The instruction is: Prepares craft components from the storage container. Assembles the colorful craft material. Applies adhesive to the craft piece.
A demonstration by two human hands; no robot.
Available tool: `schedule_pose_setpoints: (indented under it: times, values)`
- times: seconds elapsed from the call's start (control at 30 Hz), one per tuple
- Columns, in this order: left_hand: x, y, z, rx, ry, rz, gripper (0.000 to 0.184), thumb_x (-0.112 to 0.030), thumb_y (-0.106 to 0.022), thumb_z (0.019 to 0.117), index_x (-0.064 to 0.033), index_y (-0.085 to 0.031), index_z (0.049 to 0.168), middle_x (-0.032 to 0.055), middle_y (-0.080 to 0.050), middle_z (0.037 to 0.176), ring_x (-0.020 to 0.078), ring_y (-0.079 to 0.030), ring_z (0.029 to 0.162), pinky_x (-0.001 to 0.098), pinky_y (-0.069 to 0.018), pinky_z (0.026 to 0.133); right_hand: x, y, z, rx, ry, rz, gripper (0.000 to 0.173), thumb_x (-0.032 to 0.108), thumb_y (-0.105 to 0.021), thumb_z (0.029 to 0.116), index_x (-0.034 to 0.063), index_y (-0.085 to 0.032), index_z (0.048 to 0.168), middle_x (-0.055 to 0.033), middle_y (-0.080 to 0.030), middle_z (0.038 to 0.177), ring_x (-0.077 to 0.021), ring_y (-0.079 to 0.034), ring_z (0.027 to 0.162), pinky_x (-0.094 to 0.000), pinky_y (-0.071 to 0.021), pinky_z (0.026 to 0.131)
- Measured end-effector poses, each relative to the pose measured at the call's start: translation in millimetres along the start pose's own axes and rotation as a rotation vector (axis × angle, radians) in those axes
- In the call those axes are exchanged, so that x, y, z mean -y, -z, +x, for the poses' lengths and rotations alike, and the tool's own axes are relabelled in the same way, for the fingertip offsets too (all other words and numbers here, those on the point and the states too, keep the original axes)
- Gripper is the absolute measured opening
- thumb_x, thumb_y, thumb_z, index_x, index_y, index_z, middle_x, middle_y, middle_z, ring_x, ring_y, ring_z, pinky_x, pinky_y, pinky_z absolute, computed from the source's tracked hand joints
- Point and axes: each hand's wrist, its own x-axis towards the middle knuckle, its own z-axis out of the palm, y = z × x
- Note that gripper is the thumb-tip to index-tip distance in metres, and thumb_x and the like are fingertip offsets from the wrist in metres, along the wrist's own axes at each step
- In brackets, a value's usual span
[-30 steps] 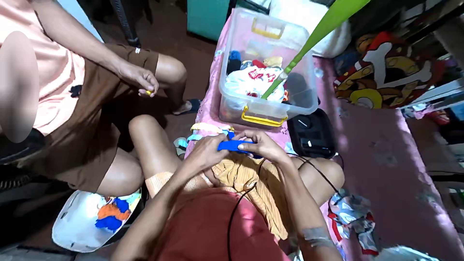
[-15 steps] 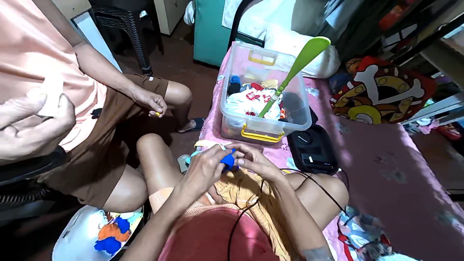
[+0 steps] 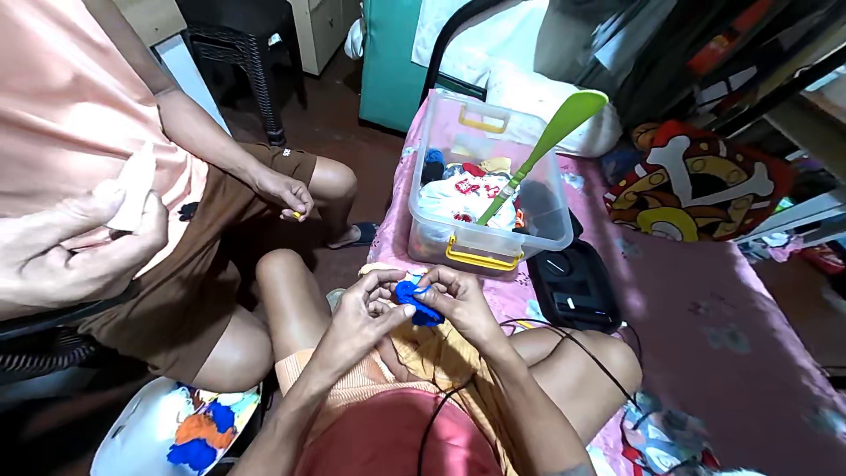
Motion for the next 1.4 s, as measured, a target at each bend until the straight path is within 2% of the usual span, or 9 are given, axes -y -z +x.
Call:
schedule_pose_setpoints:
  times: [0.1, 0.3, 0.53, 0.67, 0.97, 1.03, 1.17, 1.27, 1.4]
  values:
    - [-1, -2, 2, -0.096, -0.016, -0.050, 0.020, 0.003, -0.067, 0.0858, -0.0021, -0.069, 0.105, -0.0028, -0.073, 0.094, 0.0036, -0.070, 0.077, 0.0199, -0.0597, 0.072, 2, -6, 2, 0.030, 0.004, -0.010, 0.005, 0.006, -0.066, 0.0940, 0.0006, -0.067, 0.095, 0.0062, -0.061, 0.069, 0.0016, -0.057, 0.061, -0.0165, -0.0489, 0.059]
    - [1, -12, 5, -0.231, -0.176, -0.126, 0.019, 0.004, -0.065, 0.0907, 0.0028, -0.066, 0.110, -0.0003, -0.073, 0.093, 0.0053, -0.070, 0.075, 0.0204, -0.0600, 0.068, 6, -10, 11, 0.080, 0.007, -0.102, 0.015, 0.013, -0.062, 0.0980, -0.0012, -0.067, 0.101, -0.0009, -0.068, 0.084, -0.0024, -0.064, 0.074, -0.0210, -0.0554, 0.071]
    - [-2, -5, 15, -0.312, -0.240, -0.144, 0.012, -0.003, -0.059, 0.0979, -0.0008, -0.070, 0.100, -0.0023, -0.072, 0.084, 0.0033, -0.064, 0.062, 0.0188, -0.0558, 0.058, 20, -22, 15, 0.060, 0.077, -0.020, 0.010, 0.008, -0.058, 0.0967, -0.0007, -0.064, 0.097, 0.0015, -0.067, 0.083, -0.0021, -0.064, 0.073, -0.0210, -0.0559, 0.070]
    - [-8, 3, 19, -0.276, -0.286, -0.098, 0.011, -0.005, -0.064, 0.0942, -0.0020, -0.075, 0.096, -0.0023, -0.071, 0.090, 0.0012, -0.065, 0.071, 0.0163, -0.0561, 0.063, 29, -30, 23, 0.089, 0.025, 0.039, 0.015, 0.008, -0.056, 0.0989, -0.0024, -0.059, 0.110, -0.0014, -0.068, 0.084, -0.0068, -0.067, 0.070, -0.0253, -0.0585, 0.067]
    - [-24, 36, 10, -0.254, -0.234, 0.015, 0.009, -0.002, -0.066, 0.0921, -0.0032, -0.074, 0.097, -0.0052, -0.074, 0.083, 0.0016, -0.068, 0.068, 0.0182, -0.0589, 0.063, 35, -38, 34, 0.111, 0.038, 0.015, 0.011, 0.007, -0.057, 0.1004, -0.0016, -0.063, 0.102, 0.0006, -0.066, 0.076, -0.0029, -0.063, 0.062, -0.0205, -0.0550, 0.060]
    - [-23, 46, 9, -0.308, -0.247, 0.093, 0.014, -0.006, -0.062, 0.0966, -0.0024, -0.074, 0.103, -0.0031, -0.073, 0.091, 0.0028, -0.068, 0.073, 0.0187, -0.0585, 0.065, 35, -39, 36, 0.124, 0.036, -0.007, 0.011, 0.008, -0.057, 0.1008, -0.0013, -0.063, 0.102, 0.0008, -0.065, 0.075, -0.0030, -0.062, 0.062, -0.0206, -0.0549, 0.060]
    - [-18, 59, 8, -0.263, -0.344, 0.310, 0.029, -0.021, -0.052, 0.1043, -0.0030, -0.074, 0.112, 0.0018, -0.072, 0.115, 0.0043, -0.068, 0.099, 0.0218, -0.0572, 0.086, 32, -44, 40, 0.111, 0.063, -0.081, 0.012, 0.010, -0.058, 0.0997, -0.0007, -0.065, 0.102, 0.0000, -0.066, 0.075, -0.0043, -0.062, 0.061, -0.0216, -0.0550, 0.059]
    - [-20, 55, 5, -0.190, -0.310, 0.338, 0.025, -0.024, -0.066, 0.0968, -0.0052, -0.076, 0.110, 0.0005, -0.073, 0.109, 0.0009, -0.068, 0.096, 0.0167, -0.0559, 0.084, 31, -50, 42, 0.107, 0.089, -0.161, 0.014, 0.013, -0.059, 0.1001, 0.0006, -0.066, 0.103, -0.0006, -0.066, 0.077, -0.0037, -0.061, 0.062, -0.0219, -0.0534, 0.059]
    - [-20, 57, 5, -0.226, -0.227, 0.213, 0.010, -0.010, -0.069, 0.0915, -0.0039, -0.076, 0.095, -0.0031, -0.073, 0.090, -0.0003, -0.068, 0.081, 0.0162, -0.0577, 0.075, 34, -56, 47, 0.146, 0.094, -0.187, 0.015, 0.014, -0.058, 0.1007, 0.0007, -0.066, 0.103, 0.0001, -0.066, 0.075, -0.0036, -0.061, 0.060, -0.0217, -0.0529, 0.058]
